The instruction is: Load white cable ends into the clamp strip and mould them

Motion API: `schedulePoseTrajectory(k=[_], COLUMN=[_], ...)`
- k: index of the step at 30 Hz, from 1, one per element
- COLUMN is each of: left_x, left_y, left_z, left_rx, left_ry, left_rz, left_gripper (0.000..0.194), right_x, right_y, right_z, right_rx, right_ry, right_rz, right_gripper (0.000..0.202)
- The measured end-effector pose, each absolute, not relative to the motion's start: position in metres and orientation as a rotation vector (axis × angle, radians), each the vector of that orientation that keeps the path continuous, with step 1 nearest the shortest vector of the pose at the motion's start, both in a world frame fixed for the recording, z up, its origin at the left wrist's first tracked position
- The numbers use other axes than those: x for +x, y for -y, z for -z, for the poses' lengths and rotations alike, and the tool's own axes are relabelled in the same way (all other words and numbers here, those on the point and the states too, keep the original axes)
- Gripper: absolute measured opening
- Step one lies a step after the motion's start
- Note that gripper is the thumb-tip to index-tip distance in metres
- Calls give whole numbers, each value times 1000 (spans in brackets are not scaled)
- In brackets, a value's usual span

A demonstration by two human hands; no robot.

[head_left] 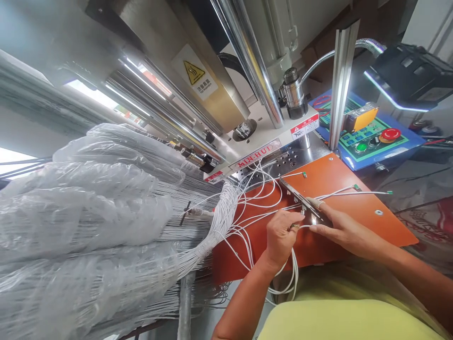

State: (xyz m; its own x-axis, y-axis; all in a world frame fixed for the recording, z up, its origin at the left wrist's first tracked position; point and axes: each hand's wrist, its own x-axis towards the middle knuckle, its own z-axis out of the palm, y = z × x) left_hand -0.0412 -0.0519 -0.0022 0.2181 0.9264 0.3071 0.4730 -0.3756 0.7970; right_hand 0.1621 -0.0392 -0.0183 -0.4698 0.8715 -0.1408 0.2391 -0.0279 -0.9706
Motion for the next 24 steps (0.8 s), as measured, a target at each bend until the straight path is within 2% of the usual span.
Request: schedulePoseTrajectory(k=[12,24], left_x=[-42,-40], left_y=[49,49], left_z=[9,11], left_rx=[2105,2128], left_ry=[-1231,-1301], left_rz=[-1064,-998], left_gripper=[43,41], right_x=[161,160], right_y=[38,39], right_z=[19,17], right_rx=[-1146,-1136], right_ry=[1697,1741], right_rz=[-1552,-1481], right_gripper=[65,65])
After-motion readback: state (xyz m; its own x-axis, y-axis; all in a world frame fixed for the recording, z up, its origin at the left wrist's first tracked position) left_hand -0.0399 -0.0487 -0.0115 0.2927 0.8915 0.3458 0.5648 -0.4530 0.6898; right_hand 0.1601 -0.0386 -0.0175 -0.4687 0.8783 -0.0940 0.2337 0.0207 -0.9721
